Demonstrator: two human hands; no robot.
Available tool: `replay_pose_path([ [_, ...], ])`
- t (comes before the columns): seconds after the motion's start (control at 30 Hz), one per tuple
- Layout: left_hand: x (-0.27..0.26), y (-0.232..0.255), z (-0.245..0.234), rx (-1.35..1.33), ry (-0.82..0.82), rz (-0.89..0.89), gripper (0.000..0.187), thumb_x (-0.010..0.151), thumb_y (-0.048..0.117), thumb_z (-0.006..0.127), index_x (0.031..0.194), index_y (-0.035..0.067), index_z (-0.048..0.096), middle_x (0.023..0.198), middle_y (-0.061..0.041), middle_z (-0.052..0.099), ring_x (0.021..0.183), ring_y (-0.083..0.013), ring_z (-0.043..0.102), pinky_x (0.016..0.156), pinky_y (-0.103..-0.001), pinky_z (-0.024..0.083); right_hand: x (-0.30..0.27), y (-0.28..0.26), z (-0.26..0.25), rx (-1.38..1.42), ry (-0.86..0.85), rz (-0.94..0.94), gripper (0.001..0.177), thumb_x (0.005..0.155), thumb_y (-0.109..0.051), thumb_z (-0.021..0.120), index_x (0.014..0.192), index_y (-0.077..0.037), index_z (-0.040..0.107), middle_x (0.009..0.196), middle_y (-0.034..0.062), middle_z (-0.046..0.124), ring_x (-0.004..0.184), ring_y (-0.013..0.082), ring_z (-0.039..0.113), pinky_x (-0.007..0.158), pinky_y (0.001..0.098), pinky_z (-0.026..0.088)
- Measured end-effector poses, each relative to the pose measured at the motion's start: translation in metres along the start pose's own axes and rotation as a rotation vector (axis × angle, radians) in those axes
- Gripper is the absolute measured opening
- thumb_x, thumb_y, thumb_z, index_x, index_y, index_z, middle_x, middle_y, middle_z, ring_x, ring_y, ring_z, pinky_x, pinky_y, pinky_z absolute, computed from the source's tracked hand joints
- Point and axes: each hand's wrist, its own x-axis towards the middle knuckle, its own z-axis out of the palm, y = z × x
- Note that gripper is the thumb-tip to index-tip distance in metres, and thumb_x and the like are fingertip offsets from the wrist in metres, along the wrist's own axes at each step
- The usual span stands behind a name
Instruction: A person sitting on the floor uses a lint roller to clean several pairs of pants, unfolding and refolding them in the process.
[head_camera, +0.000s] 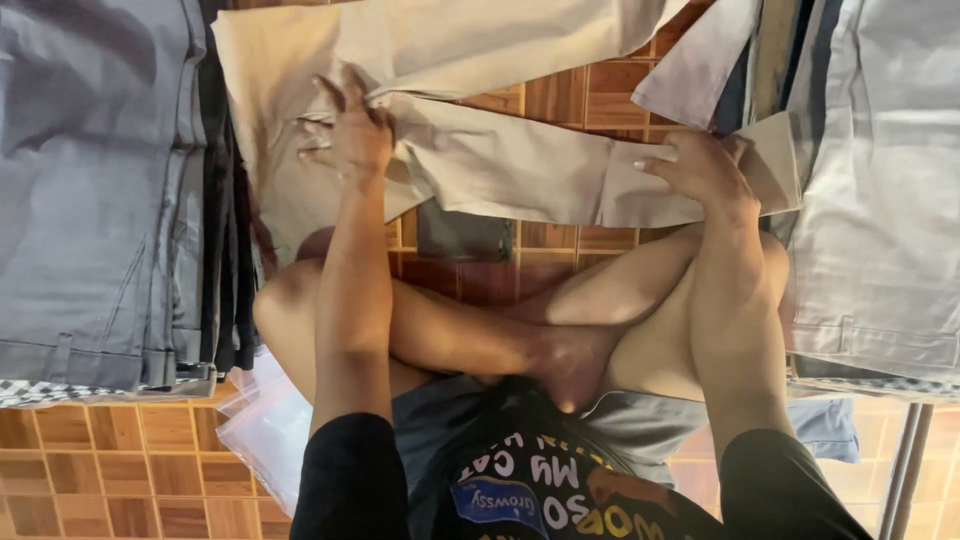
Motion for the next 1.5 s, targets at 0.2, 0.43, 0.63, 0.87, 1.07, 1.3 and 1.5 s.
replay_pose_path([
  [0.2, 0.012, -0.014, 0.014, -0.193, 0.293, -0.024, 0.087, 0.112, 0.040, 0.068, 0.168, 0.020, 0.005, 0.172, -0.017, -0.004, 0.154, -0.0556, 0.001, 0.115, -0.083, 0.010, 0.037, 0.013, 0.038, -0.041, 0.575, -0.327, 0.032, 0.095, -0.050, 0.080, 0.096, -0.020, 0.068, 0.084, -0.0012, 0.064, 0.093, 0.0268, 0.059, 0.096, 0.0423, 0.023],
  [0.43, -0.108, 0.092, 0.043, -0.117, 0.274, 0.920, 0.048, 0.097, 0.027, 0.057, 0.143, 0.023, 0.046, 0.163, -0.007, 0.031, 0.152, -0.0412, 0.024, 0.112, -0.079, 0.020, 0.055, 0.004, 0.045, 0.048, 0.562, -0.333, 0.030, 0.098, -0.042, 0.078, 0.110, -0.015, 0.071, 0.104, 0.0046, 0.070, 0.108, 0.0292, 0.062, 0.099, 0.0451, 0.022],
  [0.63, -0.059, 0.079, 0.072, 0.128, -0.142, 0.805, 0.067, 0.109, 0.053, 0.009, 0.166, 0.027, -0.014, 0.166, -0.003, -0.030, 0.148, -0.0313, -0.035, 0.114, -0.064, -0.025, 0.036, -0.008, 0.037, 0.223, 0.516, -0.301, 0.030, 0.099, -0.034, 0.073, 0.113, -0.010, 0.065, 0.113, 0.0085, 0.062, 0.118, 0.0364, 0.052, 0.103, 0.0549, 0.024],
  [0.87, 0.020, -0.027, 0.049, -0.159, 0.036, 0.719, 0.071, 0.106, 0.067, 0.032, 0.167, 0.037, 0.014, 0.173, -0.006, -0.007, 0.160, -0.0396, -0.004, 0.129, -0.055, 0.002, 0.023, -0.036, 0.034, 0.172, 0.497, -0.314, 0.051, 0.098, -0.029, 0.070, 0.139, -0.008, 0.048, 0.143, 0.0182, 0.036, 0.133, 0.0414, 0.036, 0.103, 0.0646, 0.031],
  [1.07, 0.005, -0.020, 0.021, -0.290, -0.036, 0.392, 0.066, 0.108, 0.034, 0.046, 0.165, 0.029, 0.012, 0.174, -0.009, 0.006, 0.160, -0.0311, 0.002, 0.128, -0.045, 0.002, 0.007, -0.068, 0.037, 0.101, 0.158, -0.237, 0.071, 0.103, -0.029, 0.057, 0.161, -0.006, 0.023, 0.169, 0.0197, -0.003, 0.155, 0.0452, -0.002, 0.117, 0.0770, 0.002],
  [1.3, 0.033, -0.008, 0.089, -0.239, 0.138, 0.550, 0.094, 0.111, 0.059, 0.037, 0.160, 0.007, -0.024, 0.172, -0.008, -0.022, 0.158, -0.0399, -0.019, 0.132, -0.050, 0.006, 0.027, -0.065, 0.030, 0.025, 0.041, -0.301, 0.077, 0.112, -0.032, 0.038, 0.163, -0.003, -0.013, 0.167, 0.0240, -0.023, 0.156, 0.0407, -0.020, 0.128, 0.0513, -0.011],
  [1.5, 0.006, -0.001, 0.028, -0.342, -0.204, 0.229, 0.107, 0.097, 0.075, 0.054, 0.156, 0.039, -0.028, 0.170, -0.013, -0.030, 0.161, -0.0378, -0.010, 0.125, -0.055, 0.016, 0.042, -0.043, 0.002, 0.047, -0.072, -0.287, 0.073, 0.113, -0.035, 0.034, 0.165, -0.023, -0.016, 0.167, 0.0061, -0.031, 0.156, 0.0272, -0.026, 0.129, 0.0476, -0.007],
])
